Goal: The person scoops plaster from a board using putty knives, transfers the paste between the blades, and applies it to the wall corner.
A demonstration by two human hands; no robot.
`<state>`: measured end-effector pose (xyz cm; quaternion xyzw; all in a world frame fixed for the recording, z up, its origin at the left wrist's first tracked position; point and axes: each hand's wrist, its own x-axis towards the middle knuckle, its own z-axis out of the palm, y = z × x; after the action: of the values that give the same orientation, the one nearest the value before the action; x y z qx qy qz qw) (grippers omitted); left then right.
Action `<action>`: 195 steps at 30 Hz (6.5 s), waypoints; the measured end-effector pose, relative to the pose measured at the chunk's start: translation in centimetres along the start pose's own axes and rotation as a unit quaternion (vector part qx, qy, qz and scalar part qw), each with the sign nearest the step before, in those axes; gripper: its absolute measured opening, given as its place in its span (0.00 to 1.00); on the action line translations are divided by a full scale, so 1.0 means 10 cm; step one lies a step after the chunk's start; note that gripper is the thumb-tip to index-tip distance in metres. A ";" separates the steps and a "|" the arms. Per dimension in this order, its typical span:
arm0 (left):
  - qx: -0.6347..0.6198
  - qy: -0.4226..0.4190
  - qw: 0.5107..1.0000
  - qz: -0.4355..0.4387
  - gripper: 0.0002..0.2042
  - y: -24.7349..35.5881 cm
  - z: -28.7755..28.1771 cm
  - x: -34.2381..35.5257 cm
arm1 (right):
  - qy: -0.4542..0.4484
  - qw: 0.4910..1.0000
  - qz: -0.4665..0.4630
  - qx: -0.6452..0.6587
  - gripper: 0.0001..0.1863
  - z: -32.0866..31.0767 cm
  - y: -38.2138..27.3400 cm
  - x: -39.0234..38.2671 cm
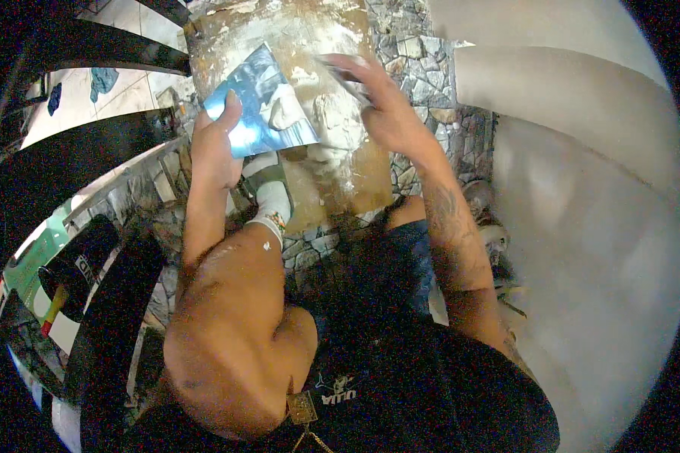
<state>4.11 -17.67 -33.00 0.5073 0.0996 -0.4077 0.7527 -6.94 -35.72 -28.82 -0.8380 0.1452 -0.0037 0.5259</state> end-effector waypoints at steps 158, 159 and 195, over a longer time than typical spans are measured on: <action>0.033 -0.051 0.997 -0.051 0.23 -0.14 -0.59 0.25 | 0.215 0.621 0.008 0.754 0.23 -0.21 1.20 -1.68; 0.057 -0.072 0.995 -0.049 0.23 -0.12 -0.56 0.25 | 0.250 0.624 0.000 0.740 0.23 -0.22 1.19 -1.70; -0.009 -0.145 0.978 -0.149 0.15 -0.79 -0.14 0.15 | 0.799 0.562 -0.081 -0.200 0.20 -3.44 0.53 -2.10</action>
<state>-0.12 -18.44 -39.90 0.4152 0.0676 -0.5834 0.6947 -33.78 -62.95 -15.05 -0.5849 0.4341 -0.6851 0.0115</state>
